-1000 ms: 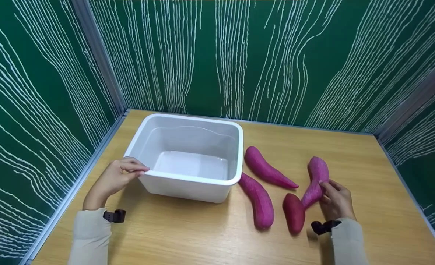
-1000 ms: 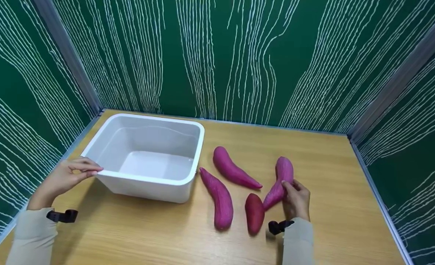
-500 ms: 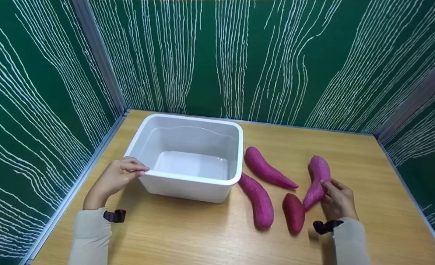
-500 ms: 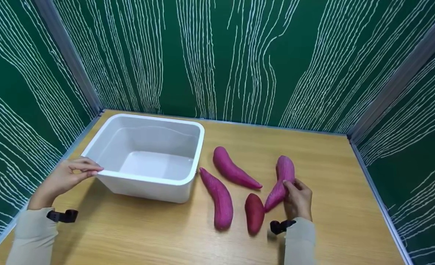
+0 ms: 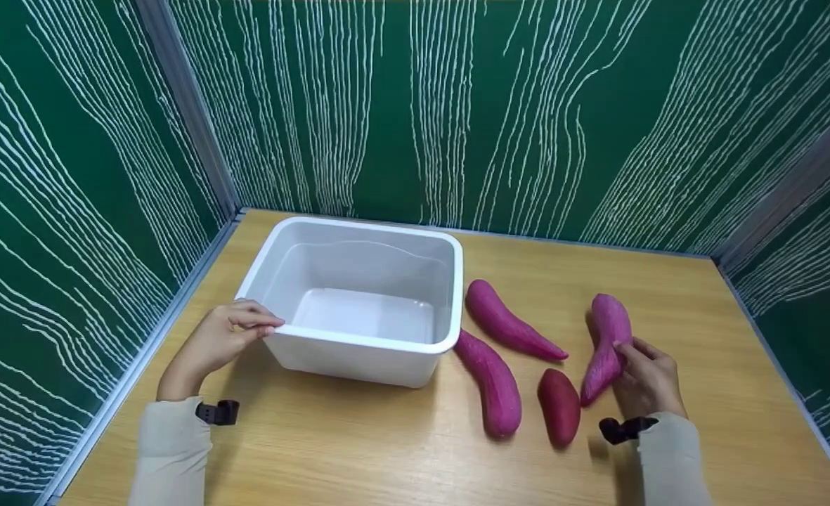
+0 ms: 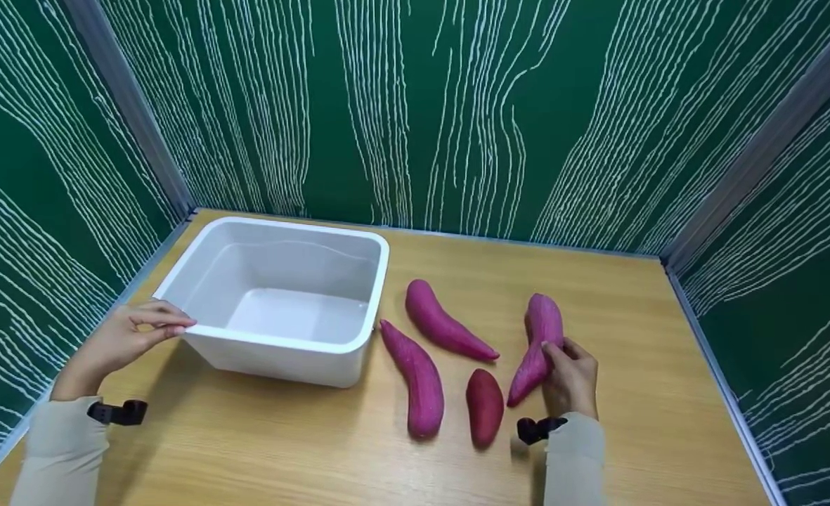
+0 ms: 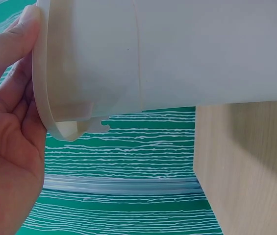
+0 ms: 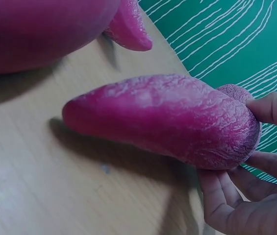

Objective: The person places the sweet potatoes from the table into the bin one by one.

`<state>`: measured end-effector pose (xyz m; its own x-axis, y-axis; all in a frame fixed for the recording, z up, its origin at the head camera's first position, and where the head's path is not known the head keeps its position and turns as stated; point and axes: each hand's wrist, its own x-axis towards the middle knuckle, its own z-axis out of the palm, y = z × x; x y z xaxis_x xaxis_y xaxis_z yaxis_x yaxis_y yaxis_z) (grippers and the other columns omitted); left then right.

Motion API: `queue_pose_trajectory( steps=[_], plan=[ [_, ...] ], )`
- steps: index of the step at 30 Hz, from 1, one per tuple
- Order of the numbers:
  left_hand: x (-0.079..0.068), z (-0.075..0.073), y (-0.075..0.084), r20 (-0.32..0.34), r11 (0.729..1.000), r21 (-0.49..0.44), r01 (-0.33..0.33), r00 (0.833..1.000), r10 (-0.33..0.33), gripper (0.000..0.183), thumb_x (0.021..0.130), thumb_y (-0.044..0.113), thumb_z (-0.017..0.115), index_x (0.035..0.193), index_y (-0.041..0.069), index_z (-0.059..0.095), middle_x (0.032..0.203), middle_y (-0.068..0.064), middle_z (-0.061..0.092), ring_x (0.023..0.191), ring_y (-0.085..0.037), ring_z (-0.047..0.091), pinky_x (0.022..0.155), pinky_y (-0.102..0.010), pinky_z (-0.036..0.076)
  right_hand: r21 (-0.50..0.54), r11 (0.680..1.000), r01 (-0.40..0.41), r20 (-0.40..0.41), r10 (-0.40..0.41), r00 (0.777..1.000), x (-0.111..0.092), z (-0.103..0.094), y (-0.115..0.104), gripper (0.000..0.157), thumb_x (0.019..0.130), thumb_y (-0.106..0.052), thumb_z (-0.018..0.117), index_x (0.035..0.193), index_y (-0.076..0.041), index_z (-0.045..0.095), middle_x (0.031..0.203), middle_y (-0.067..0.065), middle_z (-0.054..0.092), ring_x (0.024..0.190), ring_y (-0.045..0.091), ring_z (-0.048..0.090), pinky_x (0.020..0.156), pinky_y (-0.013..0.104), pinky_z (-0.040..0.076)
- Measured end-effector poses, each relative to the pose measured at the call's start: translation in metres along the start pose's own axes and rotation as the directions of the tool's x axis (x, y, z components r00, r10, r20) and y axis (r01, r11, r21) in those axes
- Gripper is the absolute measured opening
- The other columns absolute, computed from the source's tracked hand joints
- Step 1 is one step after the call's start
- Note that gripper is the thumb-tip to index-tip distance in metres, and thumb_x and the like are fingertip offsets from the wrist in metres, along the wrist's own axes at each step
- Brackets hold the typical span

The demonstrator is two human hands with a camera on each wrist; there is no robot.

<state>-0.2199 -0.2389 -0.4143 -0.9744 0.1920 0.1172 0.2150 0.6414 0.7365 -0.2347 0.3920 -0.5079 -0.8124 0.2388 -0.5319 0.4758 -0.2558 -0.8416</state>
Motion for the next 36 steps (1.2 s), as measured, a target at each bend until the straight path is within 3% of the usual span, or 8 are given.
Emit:
queue_pose_trajectory(
  steps=[3,5,10,15,25,28,33,36],
  plan=[
    [-0.001,0.0,-0.001,-0.007,1.0,-0.001,-0.02,1.0,0.02,0.017,0.086,0.003,0.069,0.098,0.011,0.078,0.101,-0.006,0.07,0.103,-0.025,0.058,0.095,-0.047,0.045,-0.119,0.992,0.051,-0.019,-0.054,0.998,0.001,0.0,-0.001,0.084,0.089,-0.032,0.067,0.154,-0.012,0.017,0.109,-0.006,0.052,0.086,0.001,0.06,0.083,0.021,0.052],
    [-0.001,0.0,0.0,-0.004,1.0,-0.005,-0.016,1.0,0.016,0.017,0.086,0.004,0.068,0.098,0.011,0.078,0.101,-0.006,0.07,0.102,-0.025,0.058,0.095,-0.047,0.045,-0.139,0.989,0.056,-0.024,-0.06,0.998,0.002,0.0,-0.003,0.084,0.09,-0.033,0.066,0.154,-0.011,0.016,0.113,-0.004,0.051,0.086,0.0,0.06,0.084,0.02,0.052],
    [-0.001,-0.001,0.0,0.006,1.0,-0.011,0.0,1.0,0.0,0.018,0.087,0.003,0.067,0.099,0.012,0.077,0.103,-0.007,0.07,0.105,-0.025,0.057,0.097,-0.049,0.046,-0.102,0.993,0.059,-0.01,-0.06,0.998,0.0,0.002,-0.01,0.086,0.09,-0.031,0.066,0.154,-0.011,0.013,0.121,-0.002,0.046,0.093,0.001,0.058,0.088,0.021,0.051],
    [0.0,-0.001,0.0,0.012,1.0,-0.009,0.007,1.0,-0.007,0.018,0.087,0.003,0.067,0.1,0.011,0.077,0.105,-0.007,0.07,0.107,-0.027,0.057,0.1,-0.051,0.045,-0.02,0.998,0.065,0.016,-0.064,0.998,-0.006,0.005,-0.018,0.087,0.089,-0.025,0.069,0.154,-0.011,0.015,0.113,-0.005,0.048,0.094,0.001,0.057,0.088,0.019,0.051],
    [0.0,0.0,0.0,0.021,1.0,-0.008,0.022,1.0,-0.022,0.018,0.087,0.004,0.067,0.102,0.011,0.076,0.106,-0.007,0.069,0.109,-0.028,0.057,0.101,-0.053,0.043,-0.109,0.99,0.086,0.039,-0.082,0.996,-0.006,0.011,-0.027,0.086,0.089,-0.034,0.068,0.154,-0.01,0.018,0.114,-0.008,0.044,0.103,0.006,0.047,0.085,0.02,0.049],
    [0.0,0.0,0.0,0.01,1.0,-0.003,0.002,1.0,-0.002,0.018,0.086,0.004,0.068,0.1,0.012,0.077,0.104,-0.006,0.07,0.106,-0.026,0.057,0.097,-0.048,0.047,-0.127,0.986,0.106,0.062,-0.098,0.993,-0.007,0.013,-0.029,0.086,0.089,-0.035,0.067,0.154,-0.009,0.017,0.115,-0.007,0.043,0.103,0.006,0.047,0.085,0.02,0.049],
    [-0.001,0.0,0.001,-0.011,0.999,0.012,-0.041,0.999,0.041,0.016,0.085,0.005,0.071,0.097,0.013,0.078,0.1,-0.005,0.07,0.1,-0.022,0.058,0.085,-0.028,0.049,-0.158,0.978,0.136,0.098,-0.122,0.988,-0.009,0.017,-0.032,0.085,0.09,-0.035,0.065,0.154,-0.007,0.016,0.115,-0.008,0.045,0.102,0.004,0.049,0.081,0.019,0.051],
    [-0.001,-0.001,0.001,-0.009,0.999,0.008,-0.038,0.999,0.038,0.015,0.085,0.006,0.071,0.097,0.013,0.078,0.1,-0.005,0.07,0.1,-0.022,0.058,0.085,-0.026,0.047,-0.165,0.977,0.134,0.098,-0.119,0.988,-0.009,0.02,-0.034,0.087,0.09,-0.037,0.066,0.154,-0.007,0.015,0.116,-0.008,0.045,0.104,0.005,0.049,0.08,0.018,0.051]
  ],
)
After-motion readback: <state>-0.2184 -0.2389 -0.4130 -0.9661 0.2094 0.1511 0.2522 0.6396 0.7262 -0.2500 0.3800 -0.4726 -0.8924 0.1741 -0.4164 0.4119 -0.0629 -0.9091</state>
